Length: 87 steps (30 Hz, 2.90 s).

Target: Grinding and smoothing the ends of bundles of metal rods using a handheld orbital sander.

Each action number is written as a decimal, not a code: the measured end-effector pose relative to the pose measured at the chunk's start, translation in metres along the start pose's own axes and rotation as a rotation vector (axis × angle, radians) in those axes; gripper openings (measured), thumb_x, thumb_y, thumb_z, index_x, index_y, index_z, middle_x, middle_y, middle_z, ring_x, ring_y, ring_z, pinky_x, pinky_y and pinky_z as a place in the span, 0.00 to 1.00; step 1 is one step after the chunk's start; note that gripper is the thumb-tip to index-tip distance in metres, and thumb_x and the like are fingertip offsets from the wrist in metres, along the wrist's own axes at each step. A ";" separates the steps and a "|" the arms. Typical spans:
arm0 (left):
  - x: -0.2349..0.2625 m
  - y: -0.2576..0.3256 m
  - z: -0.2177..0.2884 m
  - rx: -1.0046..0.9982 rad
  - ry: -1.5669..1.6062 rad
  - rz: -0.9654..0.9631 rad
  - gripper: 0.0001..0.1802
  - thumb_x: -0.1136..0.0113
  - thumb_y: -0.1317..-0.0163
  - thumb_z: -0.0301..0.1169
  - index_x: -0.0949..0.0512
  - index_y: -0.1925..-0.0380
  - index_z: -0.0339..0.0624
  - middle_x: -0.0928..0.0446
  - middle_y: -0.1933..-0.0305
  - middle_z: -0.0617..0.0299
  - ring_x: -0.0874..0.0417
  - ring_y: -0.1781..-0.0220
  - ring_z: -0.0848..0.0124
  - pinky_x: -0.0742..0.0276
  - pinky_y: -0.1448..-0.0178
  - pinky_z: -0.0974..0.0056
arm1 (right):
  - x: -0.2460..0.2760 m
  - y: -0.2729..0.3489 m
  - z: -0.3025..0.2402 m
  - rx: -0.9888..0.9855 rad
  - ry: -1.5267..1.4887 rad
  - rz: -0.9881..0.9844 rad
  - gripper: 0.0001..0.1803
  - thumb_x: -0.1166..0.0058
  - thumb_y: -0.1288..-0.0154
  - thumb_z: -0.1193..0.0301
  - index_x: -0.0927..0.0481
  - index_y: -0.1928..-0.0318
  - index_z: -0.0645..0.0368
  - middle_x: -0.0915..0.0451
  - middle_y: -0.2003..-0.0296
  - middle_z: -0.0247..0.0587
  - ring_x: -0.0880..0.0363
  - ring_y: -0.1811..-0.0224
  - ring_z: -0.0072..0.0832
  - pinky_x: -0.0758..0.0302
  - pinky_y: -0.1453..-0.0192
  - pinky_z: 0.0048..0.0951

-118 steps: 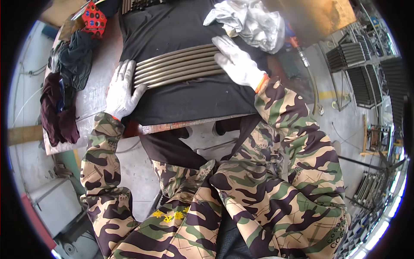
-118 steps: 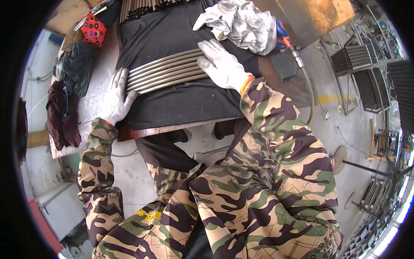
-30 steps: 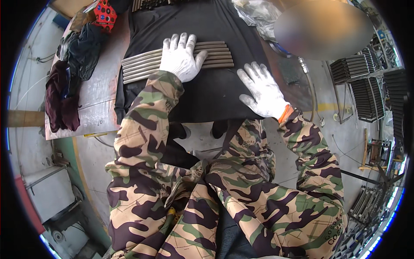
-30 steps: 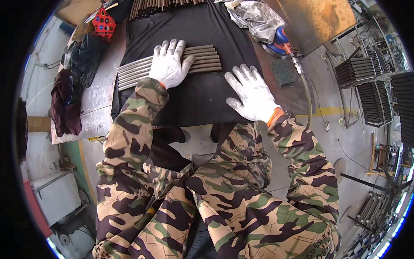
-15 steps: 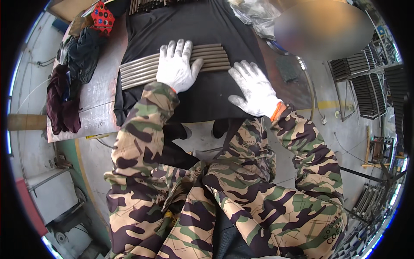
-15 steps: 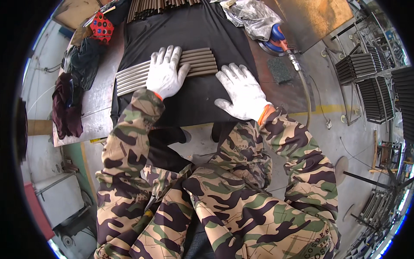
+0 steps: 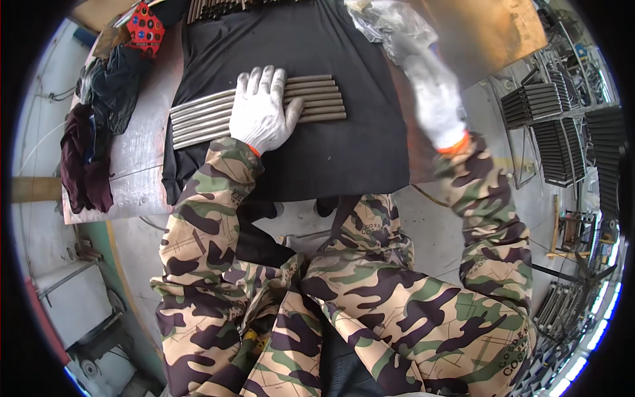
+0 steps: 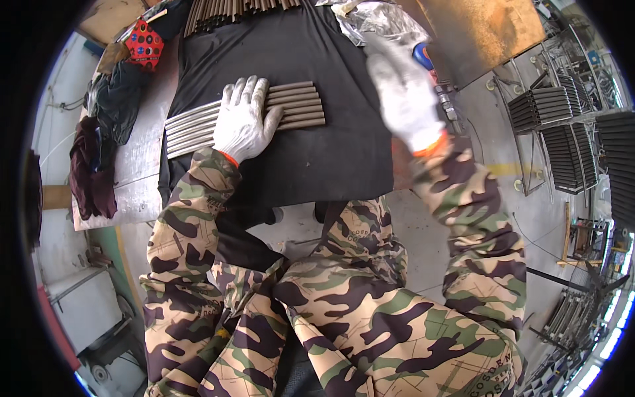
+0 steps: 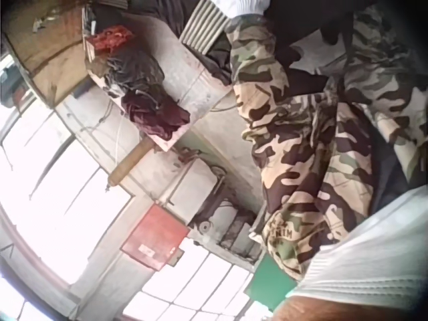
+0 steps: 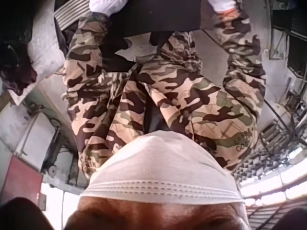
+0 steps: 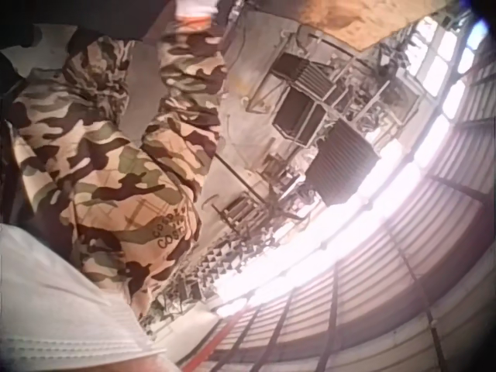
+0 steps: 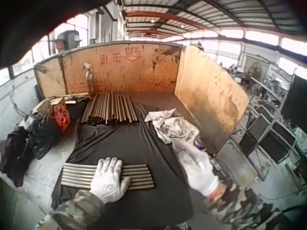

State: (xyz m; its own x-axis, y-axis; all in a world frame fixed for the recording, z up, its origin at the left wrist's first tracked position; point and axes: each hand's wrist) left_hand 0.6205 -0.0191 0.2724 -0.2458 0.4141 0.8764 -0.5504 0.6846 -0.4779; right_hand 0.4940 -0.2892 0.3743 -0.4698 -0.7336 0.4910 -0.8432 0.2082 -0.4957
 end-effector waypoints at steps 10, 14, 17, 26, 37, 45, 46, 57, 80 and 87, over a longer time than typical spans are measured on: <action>0.005 -0.007 0.011 -0.003 0.002 -0.023 0.33 0.43 0.28 0.45 0.28 0.34 0.29 0.27 0.31 0.37 0.29 0.28 0.41 0.42 0.22 0.40 | -0.126 0.063 0.113 -0.160 -0.901 0.123 0.29 0.50 0.17 0.67 0.35 0.25 0.68 0.26 0.30 0.43 0.23 0.38 0.21 0.29 0.32 0.19; 0.000 0.002 0.001 0.018 -0.017 -0.041 0.33 0.43 0.28 0.45 0.29 0.33 0.29 0.27 0.31 0.37 0.30 0.27 0.41 0.44 0.20 0.39 | -0.106 0.029 0.033 -0.302 -0.720 0.015 0.26 0.42 0.23 0.69 0.27 0.30 0.67 0.24 0.32 0.47 0.26 0.31 0.29 0.32 0.25 0.29; -0.001 0.002 0.007 0.030 0.009 -0.055 0.34 0.43 0.29 0.45 0.29 0.32 0.29 0.29 0.29 0.37 0.32 0.26 0.41 0.45 0.19 0.39 | -0.041 -0.022 0.025 -0.024 0.012 0.039 0.29 0.37 0.29 0.65 0.24 0.31 0.60 0.20 0.36 0.50 0.23 0.32 0.38 0.30 0.26 0.36; 0.009 0.006 0.011 0.050 0.031 -0.024 0.34 0.40 0.32 0.44 0.28 0.33 0.30 0.28 0.31 0.38 0.31 0.26 0.41 0.44 0.20 0.39 | 0.061 -0.080 0.110 -0.544 0.929 -0.366 0.39 0.37 0.43 0.52 0.24 0.34 0.62 0.16 0.46 0.60 0.17 0.42 0.56 0.22 0.34 0.43; 0.007 0.003 0.011 0.064 0.037 -0.006 0.34 0.39 0.33 0.43 0.27 0.35 0.29 0.26 0.33 0.38 0.29 0.28 0.41 0.42 0.21 0.41 | 0.153 -0.106 0.116 -0.379 0.842 -0.515 0.54 0.32 0.45 0.38 0.27 0.33 0.73 0.19 0.42 0.67 0.18 0.38 0.52 0.22 0.33 0.40; 0.002 0.006 0.003 0.077 0.044 0.012 0.33 0.39 0.34 0.43 0.26 0.35 0.29 0.25 0.34 0.39 0.28 0.29 0.42 0.41 0.21 0.41 | 0.177 -0.072 0.071 -0.642 -0.040 -0.292 0.17 0.37 0.32 0.65 0.17 0.50 0.64 0.16 0.64 0.38 0.15 0.66 0.24 0.20 0.64 0.26; 0.002 0.008 0.002 0.082 0.042 0.011 0.33 0.39 0.33 0.43 0.26 0.36 0.29 0.25 0.34 0.39 0.28 0.29 0.42 0.41 0.21 0.41 | 0.172 -0.069 0.068 -0.651 -0.230 -0.203 0.14 0.39 0.31 0.69 0.17 0.50 0.64 0.15 0.63 0.38 0.15 0.65 0.24 0.20 0.63 0.26; -0.005 0.003 -0.014 0.082 0.040 -0.061 0.35 0.44 0.29 0.50 0.28 0.32 0.34 0.28 0.28 0.40 0.33 0.23 0.43 0.44 0.19 0.41 | 0.015 -0.054 -0.027 -0.123 0.584 -0.472 0.22 0.39 0.32 0.54 0.18 0.48 0.58 0.16 0.56 0.52 0.14 0.54 0.44 0.19 0.48 0.40; -0.001 0.015 -0.026 0.147 -0.107 -0.021 0.32 0.47 0.27 0.46 0.27 0.33 0.33 0.26 0.31 0.42 0.29 0.27 0.46 0.42 0.22 0.43 | -0.104 -0.051 -0.005 0.171 0.950 -0.576 0.20 0.41 0.33 0.55 0.21 0.53 0.58 0.17 0.58 0.54 0.15 0.59 0.53 0.17 0.53 0.47; -0.007 0.020 -0.040 0.026 -0.076 -0.045 0.31 0.47 0.27 0.46 0.27 0.33 0.33 0.26 0.31 0.39 0.29 0.27 0.44 0.41 0.22 0.42 | -0.114 -0.048 0.016 0.269 0.851 -0.488 0.15 0.44 0.35 0.60 0.16 0.54 0.54 0.16 0.59 0.51 0.12 0.58 0.49 0.16 0.56 0.50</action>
State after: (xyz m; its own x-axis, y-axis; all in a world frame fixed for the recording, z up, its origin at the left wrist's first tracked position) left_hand 0.6431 0.0158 0.2539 -0.2798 0.3362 0.8993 -0.5825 0.6851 -0.4374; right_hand 0.5922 -0.2257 0.3305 -0.2087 0.0261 0.9776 -0.9552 -0.2199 -0.1980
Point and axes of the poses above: each hand's wrist, its own y-axis away from the middle knuckle, its own x-axis out of the back of the hand, z = x × y
